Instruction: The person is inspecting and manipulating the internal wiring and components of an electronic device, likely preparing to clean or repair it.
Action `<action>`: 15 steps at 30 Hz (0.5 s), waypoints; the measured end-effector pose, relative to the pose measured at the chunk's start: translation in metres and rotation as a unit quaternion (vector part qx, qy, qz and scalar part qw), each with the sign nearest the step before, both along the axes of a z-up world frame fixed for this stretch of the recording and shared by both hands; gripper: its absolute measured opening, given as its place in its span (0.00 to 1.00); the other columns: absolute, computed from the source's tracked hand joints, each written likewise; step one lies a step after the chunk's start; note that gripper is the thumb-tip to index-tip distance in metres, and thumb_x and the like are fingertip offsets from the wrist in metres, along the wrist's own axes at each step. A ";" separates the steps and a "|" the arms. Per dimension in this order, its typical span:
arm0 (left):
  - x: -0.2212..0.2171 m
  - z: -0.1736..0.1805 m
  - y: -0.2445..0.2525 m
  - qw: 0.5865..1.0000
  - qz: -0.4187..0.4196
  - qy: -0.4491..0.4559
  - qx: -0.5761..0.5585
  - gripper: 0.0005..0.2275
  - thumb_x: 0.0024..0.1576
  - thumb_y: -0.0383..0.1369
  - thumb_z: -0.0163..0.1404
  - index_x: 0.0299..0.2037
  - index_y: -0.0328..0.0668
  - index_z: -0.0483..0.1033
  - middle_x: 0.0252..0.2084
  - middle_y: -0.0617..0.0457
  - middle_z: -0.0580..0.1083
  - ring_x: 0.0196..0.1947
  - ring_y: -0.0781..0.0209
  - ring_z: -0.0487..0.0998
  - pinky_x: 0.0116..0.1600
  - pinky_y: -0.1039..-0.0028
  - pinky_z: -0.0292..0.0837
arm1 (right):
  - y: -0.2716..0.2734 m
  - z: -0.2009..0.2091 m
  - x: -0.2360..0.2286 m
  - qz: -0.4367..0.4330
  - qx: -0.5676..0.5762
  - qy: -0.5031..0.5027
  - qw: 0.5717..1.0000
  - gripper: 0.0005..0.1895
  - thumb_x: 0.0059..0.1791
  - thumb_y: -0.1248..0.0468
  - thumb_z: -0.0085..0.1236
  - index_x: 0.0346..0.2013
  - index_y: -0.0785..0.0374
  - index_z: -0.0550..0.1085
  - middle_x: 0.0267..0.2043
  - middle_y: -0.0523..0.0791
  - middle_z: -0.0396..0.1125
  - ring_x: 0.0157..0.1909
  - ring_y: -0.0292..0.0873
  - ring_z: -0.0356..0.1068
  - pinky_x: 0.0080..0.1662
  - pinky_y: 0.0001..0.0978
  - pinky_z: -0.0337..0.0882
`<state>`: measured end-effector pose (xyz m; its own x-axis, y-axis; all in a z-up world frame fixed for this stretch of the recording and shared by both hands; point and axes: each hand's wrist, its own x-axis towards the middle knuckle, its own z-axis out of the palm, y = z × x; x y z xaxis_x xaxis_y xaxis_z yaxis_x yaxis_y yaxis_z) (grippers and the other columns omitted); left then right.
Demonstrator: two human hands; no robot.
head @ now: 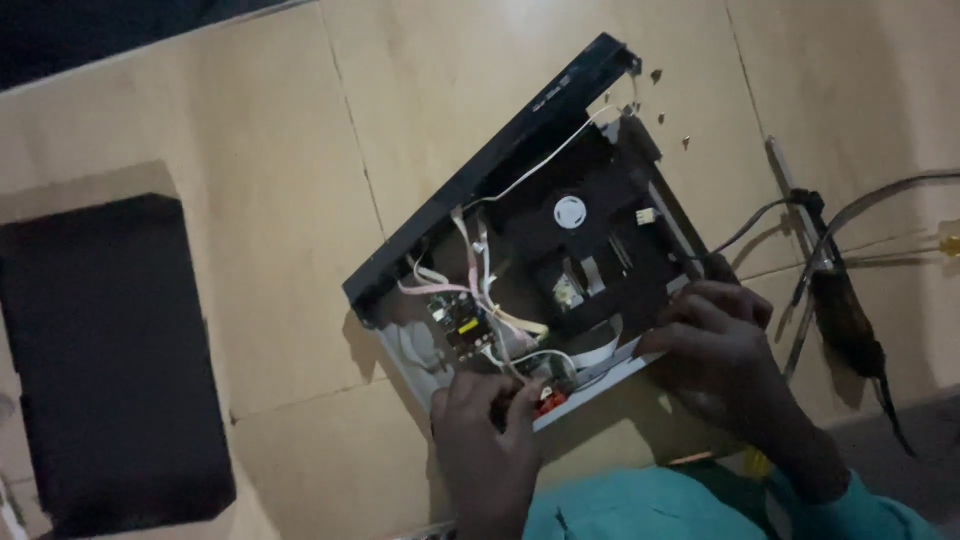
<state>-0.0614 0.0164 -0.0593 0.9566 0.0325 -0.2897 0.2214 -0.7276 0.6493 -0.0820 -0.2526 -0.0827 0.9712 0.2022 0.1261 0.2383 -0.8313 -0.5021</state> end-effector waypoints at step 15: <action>0.019 0.001 0.000 0.989 0.016 0.146 0.001 0.08 0.51 0.42 0.58 0.29 0.50 0.82 0.35 0.58 0.77 0.44 0.56 0.71 0.47 0.60 0.67 | -0.003 -0.002 0.010 0.003 0.018 0.024 1.000 0.12 0.38 0.59 0.70 0.34 0.46 0.78 0.40 0.41 0.69 0.52 0.48 0.66 0.50 0.43 0.62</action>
<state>-0.0427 0.0165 -0.0586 0.8308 0.0631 -0.5529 0.4223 -0.7185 0.5526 -0.0723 -0.2556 -0.0849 0.9751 0.2045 0.0858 0.2179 -0.8110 -0.5429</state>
